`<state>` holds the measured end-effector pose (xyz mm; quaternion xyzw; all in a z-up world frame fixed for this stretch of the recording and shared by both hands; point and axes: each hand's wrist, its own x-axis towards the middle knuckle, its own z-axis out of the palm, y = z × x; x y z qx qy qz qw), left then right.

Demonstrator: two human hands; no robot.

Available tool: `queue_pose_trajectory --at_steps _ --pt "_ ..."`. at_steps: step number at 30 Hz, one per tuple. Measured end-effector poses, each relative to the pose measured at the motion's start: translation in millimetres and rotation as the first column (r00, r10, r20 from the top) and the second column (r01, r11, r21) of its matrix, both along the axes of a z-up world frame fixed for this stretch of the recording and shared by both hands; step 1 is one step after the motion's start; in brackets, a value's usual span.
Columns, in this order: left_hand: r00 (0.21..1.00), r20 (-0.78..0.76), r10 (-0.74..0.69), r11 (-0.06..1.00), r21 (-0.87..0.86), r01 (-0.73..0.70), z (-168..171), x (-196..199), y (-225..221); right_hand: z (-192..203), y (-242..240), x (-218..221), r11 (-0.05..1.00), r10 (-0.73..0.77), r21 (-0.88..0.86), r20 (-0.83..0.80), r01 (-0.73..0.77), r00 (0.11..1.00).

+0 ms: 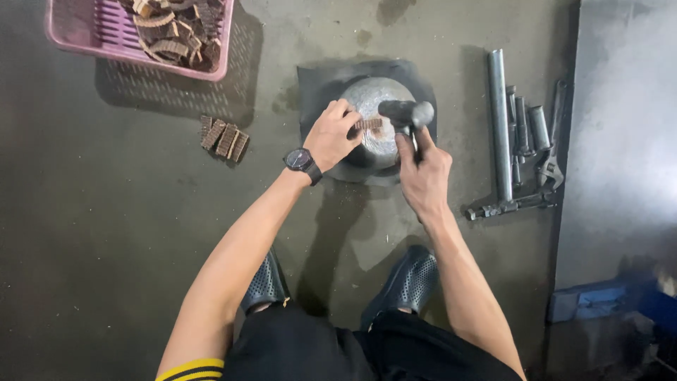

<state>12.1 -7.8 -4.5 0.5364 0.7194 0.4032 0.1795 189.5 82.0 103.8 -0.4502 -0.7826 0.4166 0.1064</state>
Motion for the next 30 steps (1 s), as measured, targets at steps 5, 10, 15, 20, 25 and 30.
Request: queue_pose_trajectory --at_steps 5,10,15,20,25,30 --pt "0.996 -0.076 -0.047 0.999 -0.01 0.046 2 -2 6 -40 2 6 0.968 0.144 0.214 -0.046 -0.131 0.989" --pt "0.992 -0.085 -0.09 0.993 -0.081 0.083 1 0 4 11 -1 -12 0.994 0.09 0.061 0.088 -0.096 0.992" --pt "0.989 -0.128 -0.078 0.996 -0.05 0.073 -6 -3 8 -41 -7 8 0.977 0.101 0.202 -0.132 -0.073 0.986" --pt "0.988 -0.111 -0.109 0.984 -0.15 0.092 15 -1 7 -18 3 0 0.981 0.096 0.171 -0.007 -0.094 0.995" --pt "0.981 -0.132 -0.145 0.967 -0.228 0.112 30 1 9 1 -1 1 0.998 -0.053 -0.043 -0.03 0.052 0.998" --pt "0.868 -0.469 -0.161 0.965 0.111 0.239 23 4 22 -11 -2 5 0.96 -0.184 -0.234 -0.122 0.152 0.975"
